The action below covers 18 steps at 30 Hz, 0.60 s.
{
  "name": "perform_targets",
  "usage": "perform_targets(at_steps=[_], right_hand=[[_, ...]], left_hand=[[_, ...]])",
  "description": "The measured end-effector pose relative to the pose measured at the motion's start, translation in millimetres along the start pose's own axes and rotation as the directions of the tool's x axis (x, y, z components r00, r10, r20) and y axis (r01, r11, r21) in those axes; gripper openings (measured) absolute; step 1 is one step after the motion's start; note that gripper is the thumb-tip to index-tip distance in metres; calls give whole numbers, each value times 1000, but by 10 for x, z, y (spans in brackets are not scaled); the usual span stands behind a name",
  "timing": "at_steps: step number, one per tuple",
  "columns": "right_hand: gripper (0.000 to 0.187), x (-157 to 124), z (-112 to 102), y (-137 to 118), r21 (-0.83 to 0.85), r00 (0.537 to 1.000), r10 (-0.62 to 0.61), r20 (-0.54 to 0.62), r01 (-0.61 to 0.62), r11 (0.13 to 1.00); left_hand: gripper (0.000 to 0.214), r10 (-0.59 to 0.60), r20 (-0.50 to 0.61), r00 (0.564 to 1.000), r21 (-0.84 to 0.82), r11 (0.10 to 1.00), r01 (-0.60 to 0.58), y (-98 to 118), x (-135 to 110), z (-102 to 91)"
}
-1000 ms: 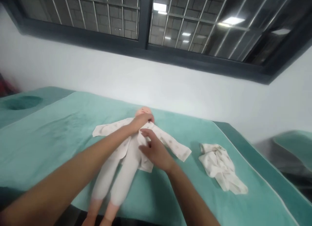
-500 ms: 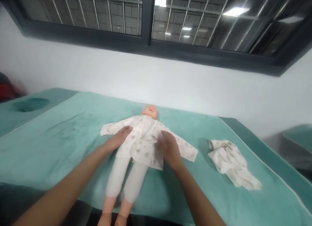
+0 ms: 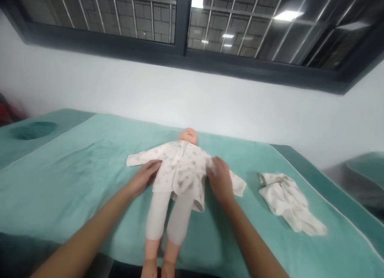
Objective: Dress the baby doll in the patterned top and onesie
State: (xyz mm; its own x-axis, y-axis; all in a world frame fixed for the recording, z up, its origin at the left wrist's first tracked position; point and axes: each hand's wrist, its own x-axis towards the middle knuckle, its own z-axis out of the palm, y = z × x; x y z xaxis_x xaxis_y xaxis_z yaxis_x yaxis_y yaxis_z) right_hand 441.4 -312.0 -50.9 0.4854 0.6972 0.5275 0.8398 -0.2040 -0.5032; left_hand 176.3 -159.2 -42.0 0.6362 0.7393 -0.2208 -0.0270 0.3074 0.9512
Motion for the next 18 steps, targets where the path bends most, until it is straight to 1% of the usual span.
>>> perform_targets(at_steps=[1,2,4,6,8,10,12,13,15,16,18], right_hand=[[52,-86,-27,168,-103,1000,-21,3,21,994],[56,-147,-53,307,-187,998,-56,30,60,981],[56,-170,-98,472,-348,990,-106,98,134,928],[47,-54,-128,498,-460,976,-120,180,192,867],[42,167,-140,443,-507,959,-114,260,236,829],[43,419,-134,369,-517,948,-121,293,264,815],[46,612,-108,295,-517,954,-134,268,260,815],[48,663,-86,255,-505,958,-138,250,251,826],[50,657,-28,153,-422,963,-148,224,233,876],[48,605,4,88,-342,966,-156,207,221,913],[42,438,60,-70,-123,975,-152,161,173,977]], left_hand=[[55,-17,50,999,-25,1000,19,-4,-18,-45],[56,-35,109,993,-41,998,39,-5,-33,-78],[60,-70,224,972,-37,996,81,0,-50,-114],[64,-90,288,953,-17,995,99,5,-50,-128],[66,-86,305,948,-18,995,96,2,-40,-135],[67,-79,303,950,-32,995,93,-14,-29,-145],[68,-76,297,952,-44,995,93,-41,-19,-157],[67,-73,295,953,-48,995,91,-57,-13,-162],[62,-50,299,953,-58,996,71,-86,3,-168],[57,-30,302,953,-70,996,53,-98,12,-167],[47,9,296,955,-110,994,24,-113,30,-157]])
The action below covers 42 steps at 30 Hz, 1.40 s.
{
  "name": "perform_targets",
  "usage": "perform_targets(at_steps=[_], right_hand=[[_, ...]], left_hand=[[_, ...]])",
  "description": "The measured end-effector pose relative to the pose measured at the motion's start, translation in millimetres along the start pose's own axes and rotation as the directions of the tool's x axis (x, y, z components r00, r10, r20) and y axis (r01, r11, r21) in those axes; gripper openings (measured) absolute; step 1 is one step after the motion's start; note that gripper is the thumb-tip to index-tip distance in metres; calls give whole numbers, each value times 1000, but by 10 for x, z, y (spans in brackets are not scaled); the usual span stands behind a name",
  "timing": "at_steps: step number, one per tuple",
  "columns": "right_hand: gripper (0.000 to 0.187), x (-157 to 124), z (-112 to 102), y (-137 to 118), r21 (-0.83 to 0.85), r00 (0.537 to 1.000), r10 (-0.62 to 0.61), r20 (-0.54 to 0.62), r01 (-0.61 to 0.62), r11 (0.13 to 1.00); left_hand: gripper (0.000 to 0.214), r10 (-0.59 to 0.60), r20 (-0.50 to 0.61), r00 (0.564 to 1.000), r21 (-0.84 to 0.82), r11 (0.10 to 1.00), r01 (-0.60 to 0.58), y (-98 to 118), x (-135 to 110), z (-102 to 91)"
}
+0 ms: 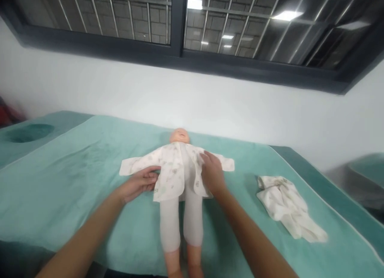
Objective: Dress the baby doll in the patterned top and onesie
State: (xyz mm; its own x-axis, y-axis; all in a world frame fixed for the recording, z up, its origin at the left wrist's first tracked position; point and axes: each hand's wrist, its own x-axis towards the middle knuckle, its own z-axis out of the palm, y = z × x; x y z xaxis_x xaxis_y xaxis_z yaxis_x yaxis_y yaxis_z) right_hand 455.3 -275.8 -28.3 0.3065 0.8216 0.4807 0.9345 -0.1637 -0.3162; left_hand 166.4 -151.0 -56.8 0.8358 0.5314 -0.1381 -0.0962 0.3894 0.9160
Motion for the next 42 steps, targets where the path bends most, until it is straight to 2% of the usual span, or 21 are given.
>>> perform_targets(at_steps=[2,4,7,9,11,13,16,19,20,21,23,25,28,30,31,32,33,35,37,39,42], right_hand=[[40,-159,25,-218,219,999,35,9,-36,975],[46,-311,1,-431,342,994,58,88,-84,936],[56,-526,-125,-685,413,981,20,193,-100,905],[55,-677,-250,-795,463,975,-60,213,-46,885],[52,-818,-381,-845,523,966,-135,222,-1,853],[49,-915,-504,-804,554,964,-141,225,-8,833],[44,-952,-678,-497,437,990,-13,141,-50,898],[38,-987,-901,99,18,993,107,57,-108,994],[35,-1033,-995,334,-197,989,133,69,-117,973],[33,-1100,-1098,572,-397,980,193,53,-157,905],[31,-1279,-1319,1016,-616,951,310,13,-236,752],[29,-1457,-1533,1353,-652,942,336,20,-243,718],[25,-1554,-1789,1497,-503,903,428,-18,-379,777],[28,-1470,-1900,1296,-250,849,524,-67,-523,815],[29,-1396,-1937,1112,-81,828,556,-68,-560,824],[30,-1309,-1965,886,110,817,571,-73,-563,819],[32,-1219,-1984,631,319,809,584,-59,-539,779],[33,-1051,-1995,100,660,835,542,97,-461,593],[31,-921,-1971,-356,825,860,468,202,-407,392],[26,-825,-1907,-651,889,887,386,255,-372,268],[27,-715,-1755,-766,909,902,359,242,-340,240]], left_hand=[[40,23,-27,999,-24,999,-23,-8,17,17],[42,28,-69,997,-11,1000,-29,-12,24,44],[50,30,-134,990,50,998,-23,-21,21,91],[57,25,-195,981,106,994,-4,-27,26,129],[65,46,-260,965,191,981,5,-28,58,187],[70,107,-288,952,274,961,-25,-19,126,273],[77,197,-287,937,284,952,-113,4,279,427],[81,208,-341,917,204,968,-144,20,419,537],[80,201,-359,911,182,973,-143,23,447,553],[78,193,-371,908,167,976,-139,24,463,559],[71,187,-394,900,173,977,-127,27,458,547],[61,217,-438,872,263,959,-107,36,411,530],[43,466,-485,740,529,830,-176,78,285,605],[30,648,-384,657,675,683,-279,126,173,788],[25,687,-302,660,709,625,-326,151,110,925],[23,678,-215,703,717,598,-357,174,43,1086],[23,621,-129,773,706,605,-368,190,-25,1260],[37,423,99,901,657,652,-379,195,-156,1604],[72,317,287,904,616,662,-427,161,-257,1863],[84,370,314,875,591,645,-485,104,-310,1976],[51,485,128,865,577,673,-463,62,-323,1871]])
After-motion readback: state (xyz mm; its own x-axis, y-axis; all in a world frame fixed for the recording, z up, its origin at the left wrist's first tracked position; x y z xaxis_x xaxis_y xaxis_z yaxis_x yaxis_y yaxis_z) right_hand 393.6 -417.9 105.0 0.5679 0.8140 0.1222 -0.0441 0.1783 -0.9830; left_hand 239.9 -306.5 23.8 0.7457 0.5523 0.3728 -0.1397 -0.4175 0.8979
